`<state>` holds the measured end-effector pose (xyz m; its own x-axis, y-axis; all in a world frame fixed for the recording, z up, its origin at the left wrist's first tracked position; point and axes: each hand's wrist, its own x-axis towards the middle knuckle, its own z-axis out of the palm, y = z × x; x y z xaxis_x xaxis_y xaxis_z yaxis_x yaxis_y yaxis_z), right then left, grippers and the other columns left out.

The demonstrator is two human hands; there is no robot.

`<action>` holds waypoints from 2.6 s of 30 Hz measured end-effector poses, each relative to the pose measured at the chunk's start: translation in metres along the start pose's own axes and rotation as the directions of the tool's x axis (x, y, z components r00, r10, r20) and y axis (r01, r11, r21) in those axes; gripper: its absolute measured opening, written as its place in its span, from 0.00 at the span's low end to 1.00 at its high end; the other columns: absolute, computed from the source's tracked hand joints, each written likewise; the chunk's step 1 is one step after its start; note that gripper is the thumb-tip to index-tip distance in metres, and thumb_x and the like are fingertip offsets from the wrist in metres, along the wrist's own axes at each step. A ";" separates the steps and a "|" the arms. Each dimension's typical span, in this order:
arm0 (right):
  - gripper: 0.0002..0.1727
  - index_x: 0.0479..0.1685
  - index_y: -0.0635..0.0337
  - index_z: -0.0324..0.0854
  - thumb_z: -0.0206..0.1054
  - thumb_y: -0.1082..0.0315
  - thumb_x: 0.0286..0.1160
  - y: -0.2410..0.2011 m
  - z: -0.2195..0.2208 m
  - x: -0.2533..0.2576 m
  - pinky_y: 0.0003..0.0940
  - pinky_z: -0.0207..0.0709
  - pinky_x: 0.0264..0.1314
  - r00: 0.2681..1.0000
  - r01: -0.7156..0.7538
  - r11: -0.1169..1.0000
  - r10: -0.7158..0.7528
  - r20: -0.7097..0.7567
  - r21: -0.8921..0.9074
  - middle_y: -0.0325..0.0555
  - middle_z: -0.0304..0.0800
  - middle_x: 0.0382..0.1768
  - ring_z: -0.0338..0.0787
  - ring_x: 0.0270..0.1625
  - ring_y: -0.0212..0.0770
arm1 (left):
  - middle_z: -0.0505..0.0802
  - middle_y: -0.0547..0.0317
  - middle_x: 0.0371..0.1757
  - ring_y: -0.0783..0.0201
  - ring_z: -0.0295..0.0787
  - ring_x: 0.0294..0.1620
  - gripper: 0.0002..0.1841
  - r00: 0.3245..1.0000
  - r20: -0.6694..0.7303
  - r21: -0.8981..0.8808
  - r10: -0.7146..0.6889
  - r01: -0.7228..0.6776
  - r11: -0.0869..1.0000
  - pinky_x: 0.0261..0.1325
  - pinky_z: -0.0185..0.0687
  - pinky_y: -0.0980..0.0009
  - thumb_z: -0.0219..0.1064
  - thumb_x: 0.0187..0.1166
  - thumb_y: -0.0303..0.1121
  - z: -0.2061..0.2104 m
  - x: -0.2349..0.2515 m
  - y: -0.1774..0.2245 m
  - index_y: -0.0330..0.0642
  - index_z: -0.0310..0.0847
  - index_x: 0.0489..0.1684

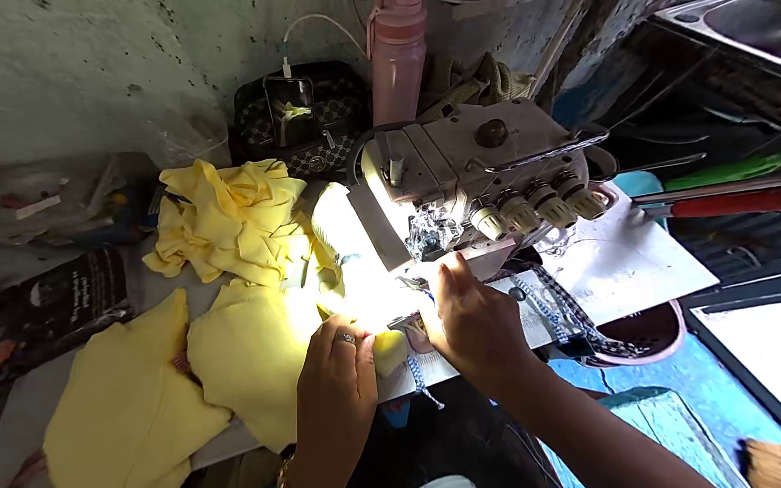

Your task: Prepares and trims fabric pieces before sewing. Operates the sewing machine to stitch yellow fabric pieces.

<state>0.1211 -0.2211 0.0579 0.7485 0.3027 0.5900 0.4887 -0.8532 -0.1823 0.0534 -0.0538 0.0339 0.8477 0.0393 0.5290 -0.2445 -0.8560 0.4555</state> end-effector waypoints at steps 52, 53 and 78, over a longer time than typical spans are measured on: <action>0.15 0.41 0.59 0.95 0.68 0.72 0.55 -0.008 -0.010 -0.011 0.38 0.68 0.15 0.980 0.125 0.983 -0.101 0.174 -0.137 0.46 0.84 0.17 0.82 0.14 0.44 | 0.93 0.44 0.56 0.43 0.94 0.44 0.19 0.967 0.249 0.153 -0.055 0.017 0.988 0.43 0.85 0.41 0.80 0.64 0.30 0.021 0.108 -0.038 0.36 0.90 0.53; 0.18 0.45 0.58 0.95 0.67 0.72 0.53 -0.004 -0.012 -0.008 0.39 0.70 0.15 0.982 0.117 0.989 -0.102 0.160 -0.085 0.46 0.86 0.19 0.82 0.14 0.45 | 0.93 0.44 0.56 0.43 0.94 0.44 0.18 0.968 0.244 0.170 -0.065 0.023 0.985 0.42 0.85 0.41 0.81 0.63 0.32 0.021 0.104 -0.037 0.36 0.90 0.52; 0.17 0.43 0.53 0.95 0.62 0.67 0.60 0.035 -0.003 -0.028 0.35 0.67 0.15 0.996 0.036 0.993 -0.046 0.083 0.112 0.42 0.81 0.17 0.80 0.15 0.42 | 0.92 0.33 0.38 0.40 0.92 0.43 0.36 0.991 0.115 0.087 -0.070 0.060 0.994 0.47 0.80 0.43 0.77 0.49 0.45 0.025 0.101 -0.020 0.18 0.82 0.50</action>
<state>0.1158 -0.2607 0.0372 0.7597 0.3755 0.5309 0.5629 -0.7885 -0.2477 0.1556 -0.0459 0.0602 0.9111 0.0394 0.4104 -0.1515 -0.8937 0.4223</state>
